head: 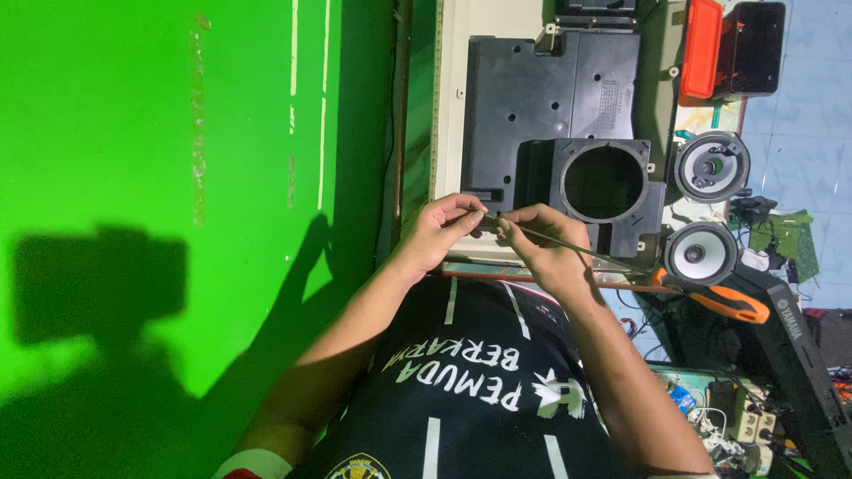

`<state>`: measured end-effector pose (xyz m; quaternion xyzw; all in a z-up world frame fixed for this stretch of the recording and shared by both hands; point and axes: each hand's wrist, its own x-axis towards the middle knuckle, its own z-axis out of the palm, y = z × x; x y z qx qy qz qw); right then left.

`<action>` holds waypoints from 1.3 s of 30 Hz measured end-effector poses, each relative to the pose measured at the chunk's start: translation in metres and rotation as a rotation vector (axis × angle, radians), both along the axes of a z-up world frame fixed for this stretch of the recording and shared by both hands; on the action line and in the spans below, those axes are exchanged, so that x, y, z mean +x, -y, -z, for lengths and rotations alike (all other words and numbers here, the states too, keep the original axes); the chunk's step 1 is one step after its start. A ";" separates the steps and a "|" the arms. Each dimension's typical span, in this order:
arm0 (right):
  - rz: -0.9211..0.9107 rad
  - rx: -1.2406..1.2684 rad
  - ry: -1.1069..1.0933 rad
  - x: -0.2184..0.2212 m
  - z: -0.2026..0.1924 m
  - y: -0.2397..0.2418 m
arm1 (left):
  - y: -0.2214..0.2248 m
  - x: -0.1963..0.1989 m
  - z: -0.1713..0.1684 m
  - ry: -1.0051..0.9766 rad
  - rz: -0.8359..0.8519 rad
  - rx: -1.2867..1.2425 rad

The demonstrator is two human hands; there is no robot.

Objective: The person uses a screwdriver to unscrew components from a black electronic casing and handles a long metal rod.

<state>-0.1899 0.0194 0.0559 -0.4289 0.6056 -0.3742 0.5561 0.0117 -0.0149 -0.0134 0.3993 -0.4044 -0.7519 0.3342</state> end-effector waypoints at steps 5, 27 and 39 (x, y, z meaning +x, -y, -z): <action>-0.015 0.025 -0.030 0.000 -0.003 0.000 | -0.001 0.000 -0.002 0.041 -0.010 -0.012; -0.083 -0.005 -0.110 -0.002 0.001 0.004 | -0.006 -0.002 0.009 0.135 0.025 -0.119; -0.065 -0.007 -0.051 -0.008 -0.001 0.003 | -0.004 -0.006 0.008 0.137 0.036 -0.163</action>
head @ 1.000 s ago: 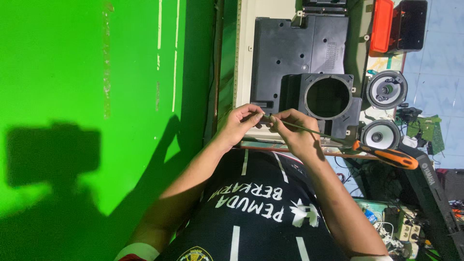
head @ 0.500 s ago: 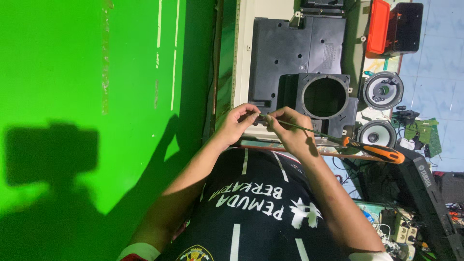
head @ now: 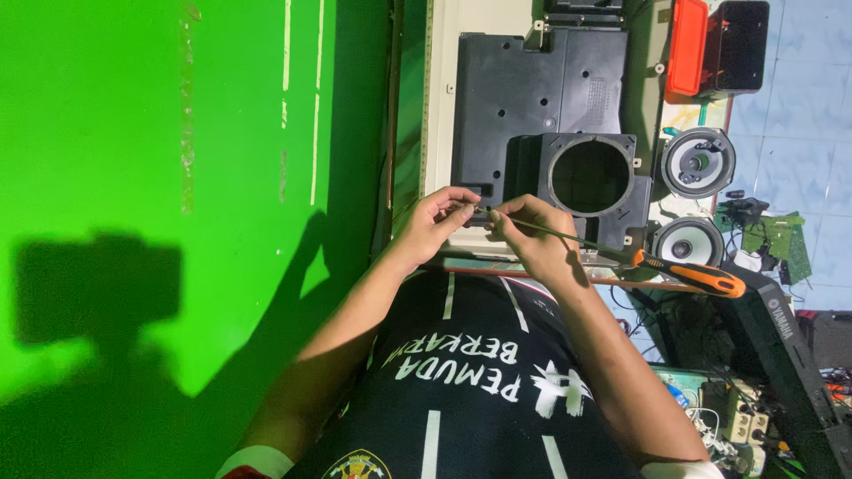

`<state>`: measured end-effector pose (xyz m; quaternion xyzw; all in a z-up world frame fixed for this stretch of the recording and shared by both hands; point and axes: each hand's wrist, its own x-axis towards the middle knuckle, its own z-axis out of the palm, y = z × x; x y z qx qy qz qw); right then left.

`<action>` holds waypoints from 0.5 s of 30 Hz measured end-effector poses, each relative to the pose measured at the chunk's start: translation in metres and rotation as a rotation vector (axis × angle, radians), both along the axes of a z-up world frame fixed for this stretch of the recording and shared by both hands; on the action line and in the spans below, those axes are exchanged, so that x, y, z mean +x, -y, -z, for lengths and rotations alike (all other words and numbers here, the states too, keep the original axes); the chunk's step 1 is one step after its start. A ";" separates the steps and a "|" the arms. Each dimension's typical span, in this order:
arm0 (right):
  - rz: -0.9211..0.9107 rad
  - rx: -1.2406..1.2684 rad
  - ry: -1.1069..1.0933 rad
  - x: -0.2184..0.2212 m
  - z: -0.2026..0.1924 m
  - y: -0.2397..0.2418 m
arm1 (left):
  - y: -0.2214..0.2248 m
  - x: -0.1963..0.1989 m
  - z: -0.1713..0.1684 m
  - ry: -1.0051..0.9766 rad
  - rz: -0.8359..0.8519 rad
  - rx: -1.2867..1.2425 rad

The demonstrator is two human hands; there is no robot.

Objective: The person uses a screwdriver to unscrew components from a black electronic casing and handles a long metal rod.

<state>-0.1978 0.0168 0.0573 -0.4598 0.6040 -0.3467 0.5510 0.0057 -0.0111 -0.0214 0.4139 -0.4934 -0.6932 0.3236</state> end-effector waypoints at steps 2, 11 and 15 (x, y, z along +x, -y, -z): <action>0.000 0.008 -0.006 -0.001 0.000 0.001 | 0.002 0.000 0.000 -0.046 -0.039 0.026; -0.121 0.016 -0.161 0.002 0.015 0.002 | 0.005 0.024 -0.006 0.821 0.115 -0.733; -0.188 -0.008 -0.187 0.007 0.034 0.000 | 0.006 0.032 -0.004 0.852 0.279 -0.835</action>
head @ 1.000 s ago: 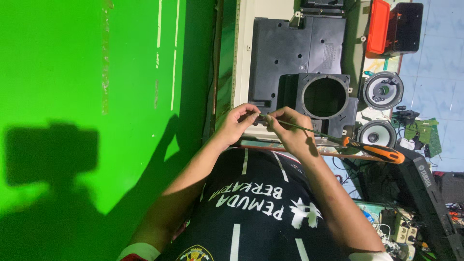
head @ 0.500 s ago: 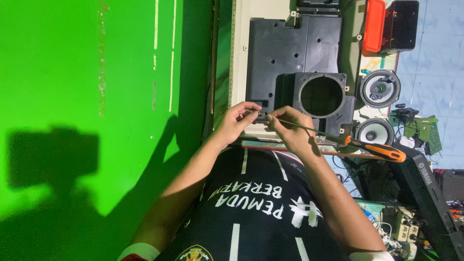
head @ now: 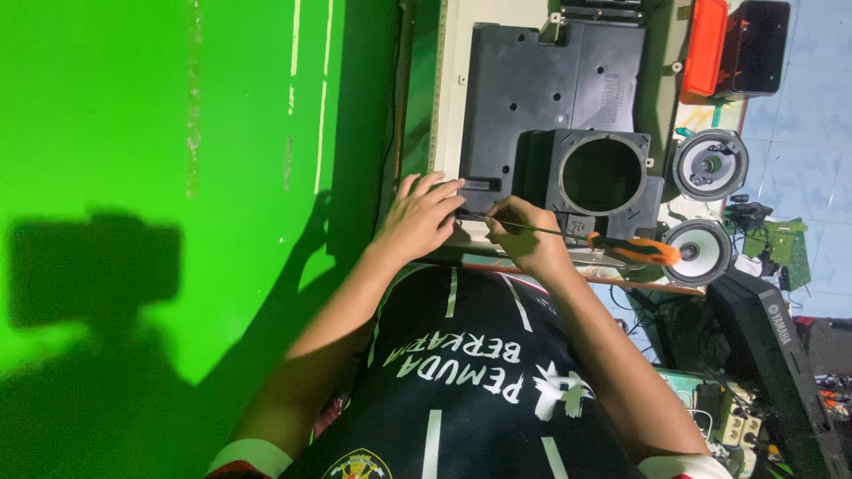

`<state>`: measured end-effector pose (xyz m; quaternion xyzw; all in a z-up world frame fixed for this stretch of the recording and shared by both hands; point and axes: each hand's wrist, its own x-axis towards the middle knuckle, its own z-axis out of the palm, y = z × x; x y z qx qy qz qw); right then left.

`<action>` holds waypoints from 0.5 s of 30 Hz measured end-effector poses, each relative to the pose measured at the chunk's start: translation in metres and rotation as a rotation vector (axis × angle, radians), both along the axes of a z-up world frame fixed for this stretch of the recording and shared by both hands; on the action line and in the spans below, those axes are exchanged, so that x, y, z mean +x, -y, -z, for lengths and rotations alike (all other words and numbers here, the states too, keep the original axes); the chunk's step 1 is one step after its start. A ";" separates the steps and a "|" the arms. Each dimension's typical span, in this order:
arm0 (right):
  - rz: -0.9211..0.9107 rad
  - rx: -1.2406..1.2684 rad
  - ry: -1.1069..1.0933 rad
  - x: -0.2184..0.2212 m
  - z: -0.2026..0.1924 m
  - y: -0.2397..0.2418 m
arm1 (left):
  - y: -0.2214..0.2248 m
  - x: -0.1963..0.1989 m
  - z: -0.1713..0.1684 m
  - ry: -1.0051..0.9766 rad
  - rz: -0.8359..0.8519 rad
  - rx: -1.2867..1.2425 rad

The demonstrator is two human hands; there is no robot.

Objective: The person uses a screwdriver to unscrew components from a black electronic casing and handles a long metal rod.

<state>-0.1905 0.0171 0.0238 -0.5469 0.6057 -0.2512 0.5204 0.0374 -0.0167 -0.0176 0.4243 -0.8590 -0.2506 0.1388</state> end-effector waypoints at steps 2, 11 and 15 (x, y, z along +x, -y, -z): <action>-0.020 0.010 0.003 0.003 0.011 0.000 | 0.000 -0.001 0.002 0.044 0.013 0.001; -0.108 -0.129 -0.144 0.016 0.062 -0.001 | 0.000 -0.004 0.013 0.108 0.013 -0.015; -0.185 -0.185 -0.220 0.021 0.077 0.002 | 0.004 0.001 0.011 0.095 0.035 0.013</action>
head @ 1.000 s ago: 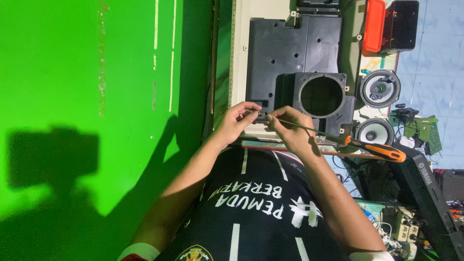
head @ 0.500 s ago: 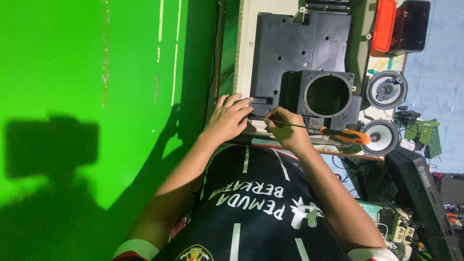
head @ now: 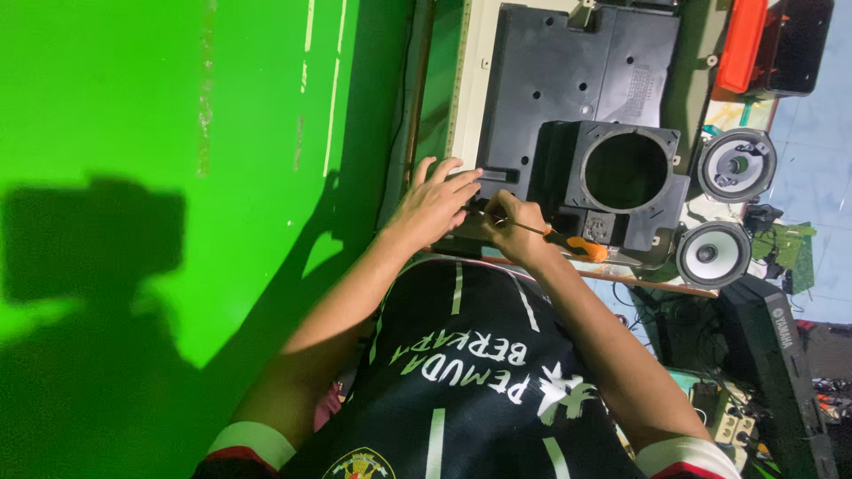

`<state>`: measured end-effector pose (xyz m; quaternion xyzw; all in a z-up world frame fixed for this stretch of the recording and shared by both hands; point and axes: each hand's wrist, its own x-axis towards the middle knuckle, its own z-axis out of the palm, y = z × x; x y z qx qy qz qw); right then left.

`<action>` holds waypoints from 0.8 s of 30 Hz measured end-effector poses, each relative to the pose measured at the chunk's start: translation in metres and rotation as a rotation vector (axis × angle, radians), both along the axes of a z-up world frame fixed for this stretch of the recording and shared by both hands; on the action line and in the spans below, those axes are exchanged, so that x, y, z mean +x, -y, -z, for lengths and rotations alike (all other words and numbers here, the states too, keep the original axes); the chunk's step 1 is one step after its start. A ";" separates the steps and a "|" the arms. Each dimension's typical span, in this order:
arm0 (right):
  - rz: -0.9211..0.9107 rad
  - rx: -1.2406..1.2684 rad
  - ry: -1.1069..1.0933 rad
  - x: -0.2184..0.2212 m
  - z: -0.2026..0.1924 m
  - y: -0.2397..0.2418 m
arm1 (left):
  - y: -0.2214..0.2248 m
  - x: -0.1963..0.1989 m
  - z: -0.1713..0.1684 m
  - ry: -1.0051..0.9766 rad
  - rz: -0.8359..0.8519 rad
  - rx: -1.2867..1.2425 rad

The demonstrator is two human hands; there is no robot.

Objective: The person uses a screwdriver to unscrew components from a black electronic casing and handles a long metal rod.

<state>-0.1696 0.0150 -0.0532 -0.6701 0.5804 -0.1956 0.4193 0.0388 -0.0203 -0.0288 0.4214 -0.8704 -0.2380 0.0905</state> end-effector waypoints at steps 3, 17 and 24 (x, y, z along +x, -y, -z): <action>0.017 -0.016 -0.017 0.001 0.003 -0.001 | 0.001 0.000 -0.002 0.020 0.014 0.030; -0.014 -0.118 -0.042 0.004 0.008 -0.002 | -0.004 -0.006 0.017 0.126 0.006 -0.027; -0.024 -0.113 -0.017 0.004 0.006 0.000 | -0.003 -0.007 0.023 0.165 0.016 0.028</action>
